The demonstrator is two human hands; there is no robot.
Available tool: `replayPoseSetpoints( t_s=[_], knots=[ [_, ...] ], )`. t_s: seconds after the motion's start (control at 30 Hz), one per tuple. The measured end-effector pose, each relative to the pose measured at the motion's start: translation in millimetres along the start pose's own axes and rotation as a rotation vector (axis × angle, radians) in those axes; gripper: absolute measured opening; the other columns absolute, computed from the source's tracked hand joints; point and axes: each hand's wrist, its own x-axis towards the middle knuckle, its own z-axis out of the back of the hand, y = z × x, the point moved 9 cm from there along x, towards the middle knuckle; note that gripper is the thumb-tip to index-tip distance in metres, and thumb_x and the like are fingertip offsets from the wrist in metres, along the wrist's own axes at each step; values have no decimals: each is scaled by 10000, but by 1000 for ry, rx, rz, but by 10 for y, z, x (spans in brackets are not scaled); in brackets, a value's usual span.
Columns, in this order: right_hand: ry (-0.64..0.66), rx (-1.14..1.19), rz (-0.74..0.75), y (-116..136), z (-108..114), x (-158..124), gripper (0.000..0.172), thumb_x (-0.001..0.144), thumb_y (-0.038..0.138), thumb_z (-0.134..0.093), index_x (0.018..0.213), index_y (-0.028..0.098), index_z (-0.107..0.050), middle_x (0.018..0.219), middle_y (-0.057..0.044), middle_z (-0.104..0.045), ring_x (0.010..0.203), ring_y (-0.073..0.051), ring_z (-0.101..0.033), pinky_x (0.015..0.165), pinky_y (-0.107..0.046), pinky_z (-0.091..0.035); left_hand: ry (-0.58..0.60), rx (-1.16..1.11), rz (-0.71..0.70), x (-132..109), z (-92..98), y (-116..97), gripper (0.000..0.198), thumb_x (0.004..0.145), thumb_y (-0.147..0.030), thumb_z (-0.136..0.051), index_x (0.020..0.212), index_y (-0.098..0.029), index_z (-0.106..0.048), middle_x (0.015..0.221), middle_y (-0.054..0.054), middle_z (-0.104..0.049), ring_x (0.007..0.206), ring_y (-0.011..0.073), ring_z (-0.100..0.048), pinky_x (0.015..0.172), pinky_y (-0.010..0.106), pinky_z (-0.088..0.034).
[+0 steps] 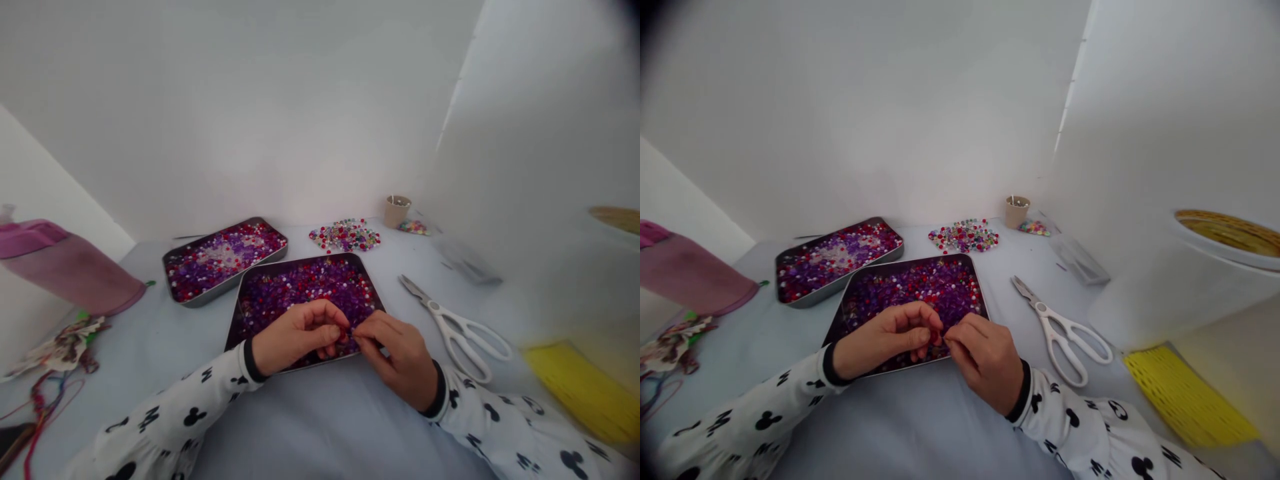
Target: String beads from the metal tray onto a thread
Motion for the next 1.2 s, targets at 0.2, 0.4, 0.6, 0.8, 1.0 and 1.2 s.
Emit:
replayPoseSetpoints(
  t_s=[0.2,0.4,0.6,0.8,1.0,1.2],
  knots=[
    [2,-39,22,0,-17,-17,129,845,125,-478,861,179,-594,739,-46,-614,688,-147,-573,614,-270,-447,-192,118,-37,-11,76,-53,195,736,-294,-629,774,-138,-518,649,-34,-542,552,68,-517,547,198,-402],
    [-1,-19,17,-16,-20,-30,121,839,115,-486,866,170,-590,747,-48,-617,698,-149,-575,625,-273,-451,-211,226,-38,-21,75,-65,184,767,-301,-587,738,-134,-517,658,-19,-559,529,67,-509,514,188,-390],
    [6,-13,13,4,-7,-12,133,845,132,-476,863,175,-601,736,-43,-621,683,-145,-574,613,-270,-455,-186,258,-119,-25,50,-137,119,789,-251,-556,811,-139,-523,694,-24,-525,567,64,-483,539,184,-400],
    [-118,5,-161,-185,248,36,170,857,168,-452,932,186,-604,803,-36,-619,724,-143,-586,661,-275,-464,-307,510,-341,-149,53,-394,129,838,-221,-492,942,-168,-545,740,-18,-530,628,74,-466,581,190,-387],
    [-141,4,-146,-146,290,56,167,846,156,-473,911,193,-622,817,-41,-612,762,-154,-584,689,-292,-469,-407,686,-513,-276,19,-527,119,818,-172,-519,930,-183,-558,753,-14,-575,661,78,-525,628,190,-415],
    [-23,-57,17,102,86,64,128,820,155,-539,908,169,-631,839,-71,-619,783,-176,-557,689,-324,-467,-412,735,-586,-299,-73,-557,87,805,-166,-538,879,-171,-583,774,1,-618,689,87,-562,657,191,-432]
  ],
)
